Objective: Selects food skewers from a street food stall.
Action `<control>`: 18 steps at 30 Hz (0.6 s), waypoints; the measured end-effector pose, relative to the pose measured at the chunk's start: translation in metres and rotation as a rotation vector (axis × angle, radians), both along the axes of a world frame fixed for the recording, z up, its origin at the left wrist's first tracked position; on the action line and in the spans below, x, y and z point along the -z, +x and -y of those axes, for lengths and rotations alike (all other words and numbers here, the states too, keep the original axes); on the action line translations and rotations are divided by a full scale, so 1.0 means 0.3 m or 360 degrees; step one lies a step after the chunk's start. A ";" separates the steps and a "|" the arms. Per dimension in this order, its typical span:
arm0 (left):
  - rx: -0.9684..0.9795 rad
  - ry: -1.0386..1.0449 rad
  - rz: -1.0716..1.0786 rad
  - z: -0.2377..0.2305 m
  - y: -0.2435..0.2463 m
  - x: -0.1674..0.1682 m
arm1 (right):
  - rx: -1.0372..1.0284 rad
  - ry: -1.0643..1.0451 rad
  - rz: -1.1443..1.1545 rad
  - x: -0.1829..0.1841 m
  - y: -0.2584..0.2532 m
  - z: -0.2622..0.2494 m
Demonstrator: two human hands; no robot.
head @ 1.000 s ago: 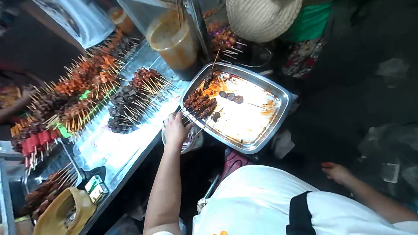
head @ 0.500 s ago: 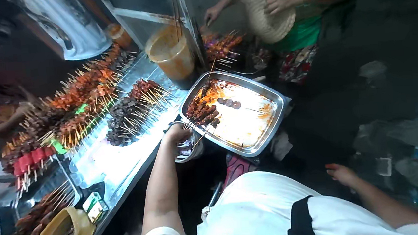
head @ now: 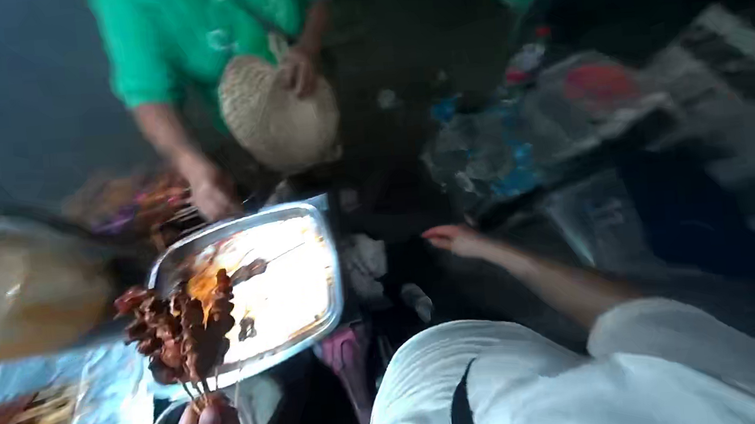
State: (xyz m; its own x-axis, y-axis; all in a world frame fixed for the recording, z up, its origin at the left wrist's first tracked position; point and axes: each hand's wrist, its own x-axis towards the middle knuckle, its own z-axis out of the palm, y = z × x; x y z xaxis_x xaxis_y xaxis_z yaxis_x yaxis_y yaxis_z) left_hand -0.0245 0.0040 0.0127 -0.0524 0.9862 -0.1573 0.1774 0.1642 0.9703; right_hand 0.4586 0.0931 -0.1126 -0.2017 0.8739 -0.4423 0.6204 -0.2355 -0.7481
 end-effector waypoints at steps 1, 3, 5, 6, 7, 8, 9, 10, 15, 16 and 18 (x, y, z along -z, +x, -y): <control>0.0158 0.0027 0.0155 -0.028 0.091 -0.003 | -0.0041 0.0108 -0.0083 -0.037 -0.029 0.000; 0.0369 0.0028 0.0389 -0.099 0.323 0.011 | -0.0121 0.0260 -0.0328 -0.113 -0.083 -0.002; 0.0546 -0.0062 0.0573 -0.187 0.561 0.061 | -0.0138 0.0272 -0.0582 -0.200 -0.113 -0.005; 0.0601 -0.0148 0.0647 -0.232 0.674 0.090 | -0.0112 0.0271 -0.0742 -0.237 -0.111 -0.006; 0.0649 -0.0252 0.0709 -0.277 0.782 0.117 | -0.0057 0.0264 -0.0910 -0.261 -0.098 -0.013; 0.0700 -0.0357 0.0783 -0.320 0.882 0.144 | 0.0004 0.0263 -0.1058 -0.267 -0.075 -0.029; 0.0748 -0.0450 0.0890 -0.365 0.975 0.178 | 0.0089 0.0228 -0.1200 -0.253 -0.044 -0.053; 0.0776 -0.0519 0.1004 -0.412 1.065 0.217 | 0.0182 0.0144 -0.1344 -0.222 -0.001 -0.088; 0.0985 -0.0768 0.1142 -0.645 1.482 0.372 | 0.0799 -0.0263 -0.1327 -0.141 0.332 -0.274; 0.1028 -0.0817 0.1083 -0.682 1.563 0.392 | 0.0850 -0.0308 -0.1206 -0.134 0.411 -0.307; 0.1112 -0.0905 0.0854 -0.744 1.716 0.407 | 0.0922 -0.0343 -0.0989 -0.115 0.557 -0.360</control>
